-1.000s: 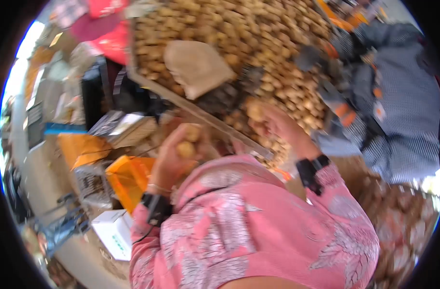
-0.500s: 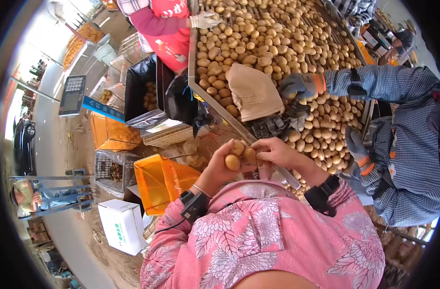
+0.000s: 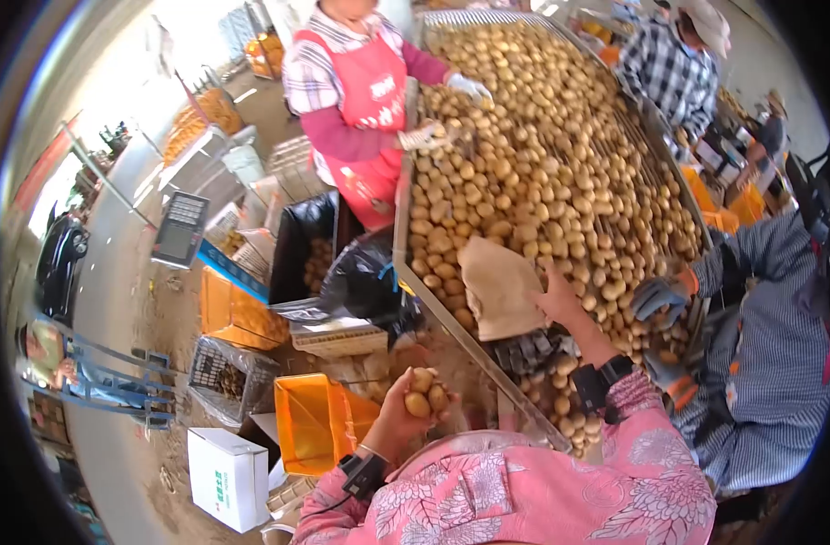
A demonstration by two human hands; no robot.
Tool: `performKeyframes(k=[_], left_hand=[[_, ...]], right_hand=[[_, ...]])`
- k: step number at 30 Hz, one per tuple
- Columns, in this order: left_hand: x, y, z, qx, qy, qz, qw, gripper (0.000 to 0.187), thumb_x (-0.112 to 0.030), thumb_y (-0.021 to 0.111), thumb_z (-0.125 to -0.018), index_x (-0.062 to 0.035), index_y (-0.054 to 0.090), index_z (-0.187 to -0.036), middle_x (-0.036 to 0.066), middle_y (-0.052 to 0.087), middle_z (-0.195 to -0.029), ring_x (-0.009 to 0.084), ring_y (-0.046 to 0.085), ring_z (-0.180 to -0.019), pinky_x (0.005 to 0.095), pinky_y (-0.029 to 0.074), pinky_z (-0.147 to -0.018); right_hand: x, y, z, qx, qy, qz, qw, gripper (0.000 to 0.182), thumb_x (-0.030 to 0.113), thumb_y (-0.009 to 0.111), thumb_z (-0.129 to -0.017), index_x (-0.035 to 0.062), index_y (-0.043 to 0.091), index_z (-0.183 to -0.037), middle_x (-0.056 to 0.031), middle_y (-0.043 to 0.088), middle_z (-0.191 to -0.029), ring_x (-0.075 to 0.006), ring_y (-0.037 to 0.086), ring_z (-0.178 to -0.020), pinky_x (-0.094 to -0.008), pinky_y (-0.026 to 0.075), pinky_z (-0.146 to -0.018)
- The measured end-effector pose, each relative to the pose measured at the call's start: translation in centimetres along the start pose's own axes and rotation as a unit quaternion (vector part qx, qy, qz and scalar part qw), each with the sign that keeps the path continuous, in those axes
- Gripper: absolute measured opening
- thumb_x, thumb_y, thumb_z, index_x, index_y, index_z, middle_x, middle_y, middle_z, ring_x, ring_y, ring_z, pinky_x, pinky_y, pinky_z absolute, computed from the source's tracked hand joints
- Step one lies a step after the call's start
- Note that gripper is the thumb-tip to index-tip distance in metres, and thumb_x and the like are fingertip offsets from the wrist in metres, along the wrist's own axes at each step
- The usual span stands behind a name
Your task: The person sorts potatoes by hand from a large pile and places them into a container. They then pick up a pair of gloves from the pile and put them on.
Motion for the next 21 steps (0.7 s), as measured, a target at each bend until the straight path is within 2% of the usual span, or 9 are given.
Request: performKeyframes(k=[1, 3, 4, 6, 7, 12, 14, 17, 21], left_hand=[[-0.4, -0.1, 0.7, -0.02, 0.015, -0.003, 1.0, 0.039, -0.045, 0.042, -0.086, -0.0112, 0.053, -0.103, 0.012, 0.057, -0.098, 0.0353, 0.053, -0.098, 0.0423, 0.047, -0.065], [-1.5, -0.6, 1.6, -0.016, 0.045, -0.001, 0.999, 0.039, -0.045, 0.041, -0.087, -0.0104, 0.052, -0.103, 0.013, 0.057, -0.098, 0.0355, 0.053, -0.097, 0.0415, 0.047, -0.064], [-2.0, -1.0, 2.1, -0.015, 0.061, 0.006, 0.998, 0.039, -0.044, 0.041, -0.088, -0.0096, 0.052, -0.102, 0.013, 0.056, -0.098, 0.0357, 0.054, -0.096, 0.0408, 0.047, -0.064], [-2.8, -1.5, 3.3, -0.006, 0.091, 0.005, 0.996, 0.04, -0.045, 0.039, -0.088, -0.0101, 0.052, -0.102, 0.014, 0.056, -0.098, 0.0363, 0.054, -0.095, 0.039, 0.047, -0.062], [-3.2, -2.1, 4.0, 0.007, 0.112, 0.014, 0.994, 0.039, -0.044, 0.04, -0.088, -0.0104, 0.051, -0.104, 0.012, 0.056, -0.099, 0.0356, 0.053, -0.097, 0.0402, 0.047, -0.064], [-3.6, -4.6, 7.0, -0.015, 0.163, 0.049, 0.985, 0.041, -0.047, 0.044, -0.086, -0.0105, 0.051, -0.104, 0.013, 0.056, -0.098, 0.0355, 0.053, -0.096, 0.0416, 0.049, -0.066], [-3.4, -5.4, 7.5, -0.005, 0.177, 0.047, 0.983, 0.042, -0.048, 0.044, -0.085, -0.0105, 0.051, -0.102, 0.013, 0.055, -0.099, 0.0348, 0.053, -0.095, 0.0424, 0.049, -0.065], [-2.9, -5.3, 9.1, -0.065, 0.211, 0.078, 0.972, 0.041, -0.049, 0.045, -0.084, -0.0111, 0.052, -0.098, 0.014, 0.054, -0.098, 0.0326, 0.051, -0.09, 0.0388, 0.046, -0.06], [-2.3, -5.7, 10.7, -0.074, 0.223, 0.103, 0.966, 0.041, -0.049, 0.045, -0.084, -0.0115, 0.052, -0.098, 0.013, 0.055, -0.095, 0.0329, 0.052, -0.089, 0.0374, 0.044, -0.058]], right_hand=[[0.5, 0.7, -1.1, 0.002, -0.015, -0.003, 1.0, 0.058, 0.021, 0.066, -0.068, 0.0045, 0.042, -0.119, -0.0174, 0.054, -0.106, -0.0313, 0.055, -0.094, -0.0355, 0.043, -0.077], [1.3, 2.0, -3.0, 0.113, -0.014, 0.018, 0.993, 0.053, 0.02, 0.068, -0.066, 0.0014, 0.049, -0.111, -0.0167, 0.06, -0.09, -0.0274, 0.059, -0.076, -0.035, 0.046, -0.065], [2.1, 1.9, -3.5, 0.113, -0.025, 0.021, 0.993, 0.053, 0.02, 0.068, -0.066, 0.0014, 0.049, -0.111, -0.0167, 0.06, -0.09, -0.0274, 0.059, -0.076, -0.035, 0.046, -0.065], [3.6, 1.9, -4.3, 0.256, 0.003, -0.05, 0.965, 0.039, 0.019, 0.067, -0.066, -0.0005, 0.056, -0.098, -0.0105, 0.058, -0.068, -0.0191, 0.055, -0.053, -0.0322, 0.043, -0.047], [3.3, 2.0, -5.6, 0.283, 0.05, -0.059, 0.956, 0.026, 0.017, 0.067, -0.068, 0.0008, 0.06, -0.086, -0.0041, 0.054, -0.06, -0.0096, 0.045, -0.042, -0.0268, 0.035, -0.038], [13.6, -2.6, -8.2, 0.236, -0.026, -0.165, 0.957, 0.022, 0.012, 0.063, -0.072, 0.0029, 0.06, -0.091, 0.0002, 0.051, -0.055, -0.0064, 0.041, -0.037, -0.0214, 0.03, -0.032], [17.3, -4.3, -10.2, 0.179, -0.052, -0.135, 0.973, 0.025, 0.013, 0.063, -0.073, 0.0017, 0.058, -0.094, -0.0004, 0.052, -0.055, -0.0067, 0.04, -0.036, -0.0217, 0.029, -0.031], [21.5, -5.5, -12.8, 0.164, -0.067, -0.183, 0.967, 0.025, 0.015, 0.062, -0.075, 0.0004, 0.056, -0.094, -0.0007, 0.052, -0.055, -0.0065, 0.039, -0.034, -0.0219, 0.029, -0.031], [24.2, -6.0, -15.7, 0.099, -0.05, -0.162, 0.981, 0.027, 0.018, 0.061, -0.078, 0.0007, 0.054, -0.097, -0.0033, 0.054, -0.061, -0.0076, 0.044, -0.038, -0.0229, 0.036, -0.035]])
Point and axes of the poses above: each hand's wrist, its own z-axis away from the middle knuckle, its own y-axis out of the palm, x = y × z, the point moved 2 cm from there along -z, towards the middle knuckle
